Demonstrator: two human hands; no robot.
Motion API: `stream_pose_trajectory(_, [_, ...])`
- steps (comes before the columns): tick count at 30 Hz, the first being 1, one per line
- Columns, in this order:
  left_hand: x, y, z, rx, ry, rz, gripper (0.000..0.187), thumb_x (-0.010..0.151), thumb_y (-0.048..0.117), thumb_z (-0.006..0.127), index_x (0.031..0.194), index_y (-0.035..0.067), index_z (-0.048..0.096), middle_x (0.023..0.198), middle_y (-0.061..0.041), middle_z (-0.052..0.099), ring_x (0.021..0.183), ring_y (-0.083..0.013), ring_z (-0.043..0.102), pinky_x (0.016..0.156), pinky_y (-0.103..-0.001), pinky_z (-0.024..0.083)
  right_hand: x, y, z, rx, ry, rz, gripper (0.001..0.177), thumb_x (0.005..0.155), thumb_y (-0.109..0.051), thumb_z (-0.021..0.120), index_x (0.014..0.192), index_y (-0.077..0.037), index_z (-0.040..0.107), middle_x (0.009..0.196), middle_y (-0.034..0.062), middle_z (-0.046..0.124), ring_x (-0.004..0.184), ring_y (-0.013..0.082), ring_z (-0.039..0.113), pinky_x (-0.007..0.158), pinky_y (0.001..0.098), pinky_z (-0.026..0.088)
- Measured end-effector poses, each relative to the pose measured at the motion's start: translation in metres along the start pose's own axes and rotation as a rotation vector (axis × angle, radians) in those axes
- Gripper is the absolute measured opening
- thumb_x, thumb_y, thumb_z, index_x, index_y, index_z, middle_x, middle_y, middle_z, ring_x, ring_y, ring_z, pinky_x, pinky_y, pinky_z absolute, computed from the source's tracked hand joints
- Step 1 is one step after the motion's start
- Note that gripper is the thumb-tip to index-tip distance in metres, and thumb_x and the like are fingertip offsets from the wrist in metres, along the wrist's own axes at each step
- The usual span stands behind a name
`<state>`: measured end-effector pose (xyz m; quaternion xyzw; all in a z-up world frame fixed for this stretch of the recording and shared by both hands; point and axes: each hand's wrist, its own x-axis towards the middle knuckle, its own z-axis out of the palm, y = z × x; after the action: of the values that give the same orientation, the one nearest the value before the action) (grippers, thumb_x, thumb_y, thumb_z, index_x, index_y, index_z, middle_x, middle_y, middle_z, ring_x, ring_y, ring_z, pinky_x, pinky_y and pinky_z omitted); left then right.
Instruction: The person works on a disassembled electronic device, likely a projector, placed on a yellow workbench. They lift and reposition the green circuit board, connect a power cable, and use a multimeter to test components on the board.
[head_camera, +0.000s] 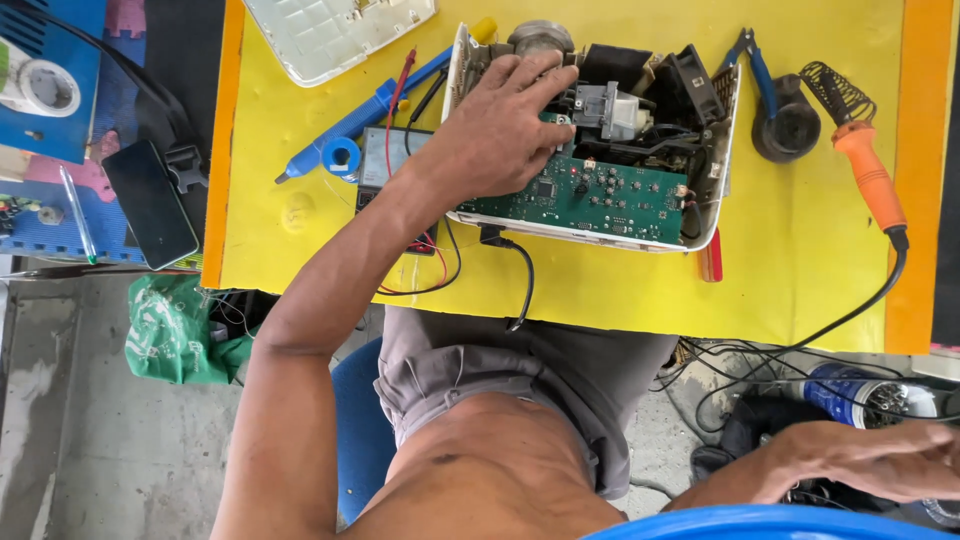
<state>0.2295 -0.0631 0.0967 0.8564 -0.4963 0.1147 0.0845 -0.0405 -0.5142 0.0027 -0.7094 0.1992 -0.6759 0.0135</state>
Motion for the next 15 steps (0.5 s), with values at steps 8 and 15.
stream_pose_trajectory(8, [0.008,-0.002,0.001,-0.011,-0.034,-0.006,0.023,0.105,0.033,0.064,0.106,0.021,0.083,0.152,-0.025,0.053,0.146,-0.0416,0.038,0.116,-0.059,0.029,-0.022,-0.209,0.009,0.567,-0.491,0.107,0.040,0.112,-0.026,0.052,0.137,0.004,0.045,0.140,0.0260,0.051,0.134,0.0399,0.050,0.108,0.0526,0.050])
stream_pose_trajectory(15, [0.013,-0.007,0.003,-0.009,-0.068,0.030,0.018,0.101,0.034,0.068,0.102,0.023,0.082,0.151,-0.023,0.054,0.146,-0.0393,0.037,0.115,-0.058,0.030,-0.043,-0.245,0.014,0.641,-0.800,0.321,0.052,0.118,-0.031,0.047,0.161,-0.005,0.030,0.165,0.0191,0.036,0.156,0.0389,0.038,0.129,0.0514,0.038])
